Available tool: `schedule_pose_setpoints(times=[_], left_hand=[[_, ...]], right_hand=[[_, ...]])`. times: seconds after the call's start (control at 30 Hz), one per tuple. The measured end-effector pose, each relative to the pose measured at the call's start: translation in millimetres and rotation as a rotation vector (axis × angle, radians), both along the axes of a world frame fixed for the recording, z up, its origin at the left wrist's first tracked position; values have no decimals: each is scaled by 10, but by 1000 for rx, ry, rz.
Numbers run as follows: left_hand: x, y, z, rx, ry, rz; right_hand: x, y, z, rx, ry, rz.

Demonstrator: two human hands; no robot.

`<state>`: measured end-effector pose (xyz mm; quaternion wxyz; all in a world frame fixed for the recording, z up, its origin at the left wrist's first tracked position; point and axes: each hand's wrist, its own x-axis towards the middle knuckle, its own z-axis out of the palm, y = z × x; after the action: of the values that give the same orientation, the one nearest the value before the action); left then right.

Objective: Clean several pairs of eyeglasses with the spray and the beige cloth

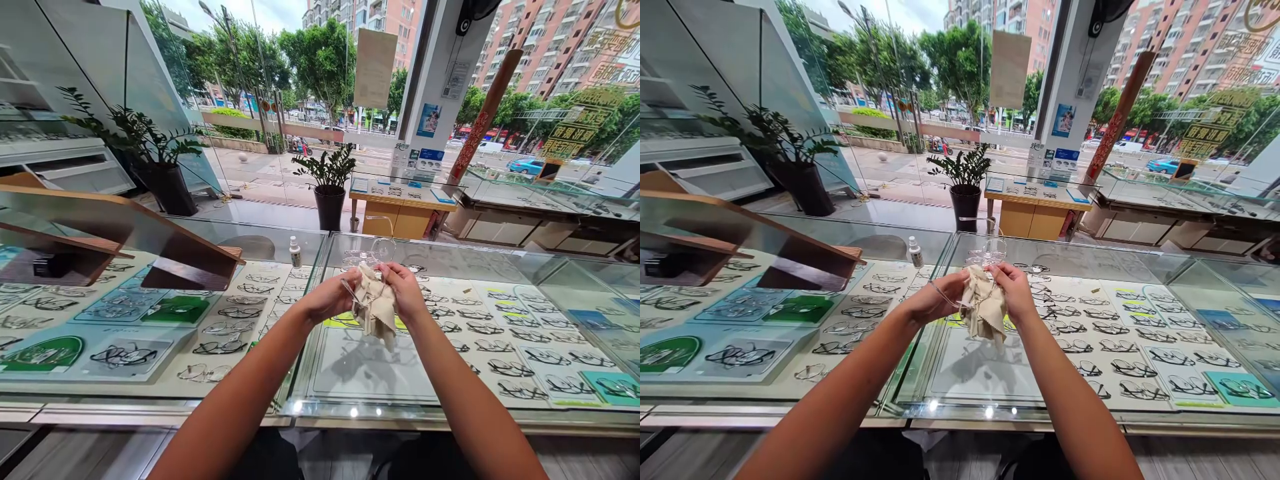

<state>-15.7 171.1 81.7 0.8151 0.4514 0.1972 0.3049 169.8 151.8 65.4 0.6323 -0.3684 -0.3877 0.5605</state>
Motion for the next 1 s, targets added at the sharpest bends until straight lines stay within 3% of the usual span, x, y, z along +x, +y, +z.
schedule_pose_setpoints(times=[0.33,0.47,0.6,0.87,1.0], left_hand=[[7,-22,-52,123,152,27],[40,-64,-21,114,318,171],[65,-77,-8,234,421,280],[77,-98,50,320,451,135],[63,-97,44,251,351,51]], right_hand=[[-32,-38,14,57,-86,-1],[-26,-32,7,115,-130,-35],[-11,-13,-9,161,-158,-79],[-27,-48,15,183,-154,-78],[-77,-98,42,120,-91,-37]])
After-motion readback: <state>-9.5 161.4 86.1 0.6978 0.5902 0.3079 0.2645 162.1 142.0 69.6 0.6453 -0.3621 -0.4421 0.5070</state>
